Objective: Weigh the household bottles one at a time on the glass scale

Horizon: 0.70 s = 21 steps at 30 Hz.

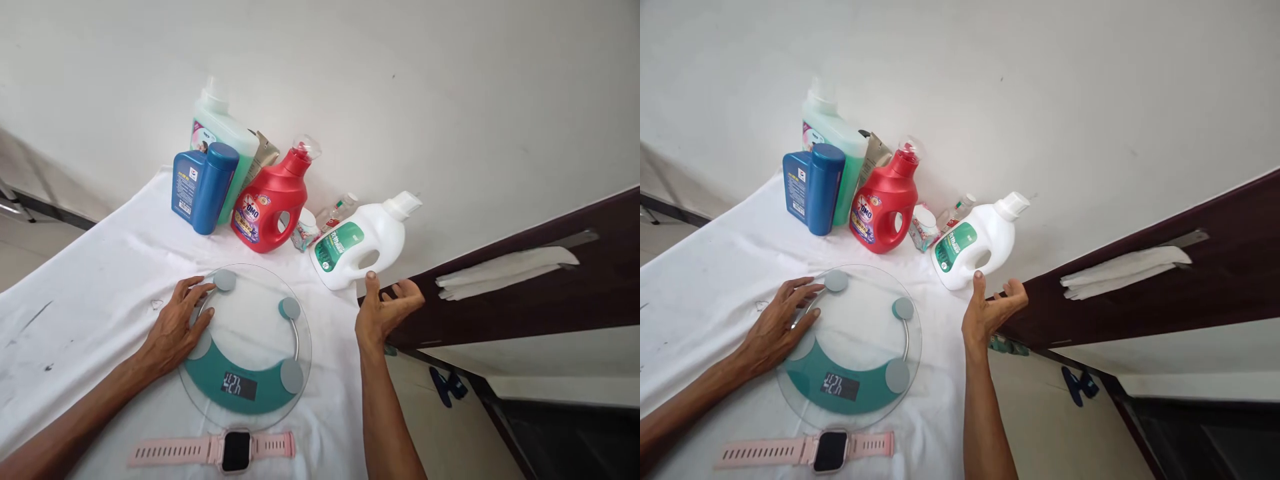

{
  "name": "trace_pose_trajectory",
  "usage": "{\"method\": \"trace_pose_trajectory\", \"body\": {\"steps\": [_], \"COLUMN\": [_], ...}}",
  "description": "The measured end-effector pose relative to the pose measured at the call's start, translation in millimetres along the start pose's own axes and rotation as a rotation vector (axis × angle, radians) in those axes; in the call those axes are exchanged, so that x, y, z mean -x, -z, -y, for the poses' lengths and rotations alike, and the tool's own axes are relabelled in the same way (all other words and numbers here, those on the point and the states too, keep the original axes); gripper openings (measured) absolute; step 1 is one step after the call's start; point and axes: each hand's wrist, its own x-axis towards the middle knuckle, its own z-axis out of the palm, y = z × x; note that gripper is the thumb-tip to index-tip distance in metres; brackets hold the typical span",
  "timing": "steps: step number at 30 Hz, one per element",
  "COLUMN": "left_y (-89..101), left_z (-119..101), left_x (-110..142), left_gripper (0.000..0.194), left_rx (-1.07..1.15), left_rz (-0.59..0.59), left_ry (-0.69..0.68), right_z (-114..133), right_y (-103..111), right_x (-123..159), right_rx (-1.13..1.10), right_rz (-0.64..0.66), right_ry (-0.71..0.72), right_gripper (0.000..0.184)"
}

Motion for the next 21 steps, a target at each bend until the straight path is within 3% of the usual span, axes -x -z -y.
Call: {"method": "trace_pose_trajectory", "body": {"steps": [3,6,12,16,21], "left_y": [1.2,2.4,2.1,2.5,3.5], "left_z": [-0.9,-2.2,-1.0,-2.8,-7.4], "left_x": [-0.7,-1.0,0.0,0.8,0.8], "left_gripper": [0.036,0.036,0.036,0.036,0.036], "left_rx": [-0.008,0.003,0.033,0.053,0.054], "left_rz": [0.007,0.017,0.026,0.036,0.035], "left_ry": [-0.001,0.004,0.008,0.006,0.012], "right_z": [-18.0,-25.8,-16.9,3.9,40.3], "right_y": [-16.7,-36.6,-58.6,-48.1,-1.9], "right_x": [-30.4,-52.4,-57.1,-43.0,-21.9], "right_rx": [-0.156,-0.227,-0.325,-0.363,-0.411], "right_rz": [0.05,0.035,0.05,-0.127,-0.203], "right_ry": [-0.182,-0.263,-0.408,-0.469,-0.451], "right_gripper": [0.073,0.068,0.05,0.042,0.032]}}
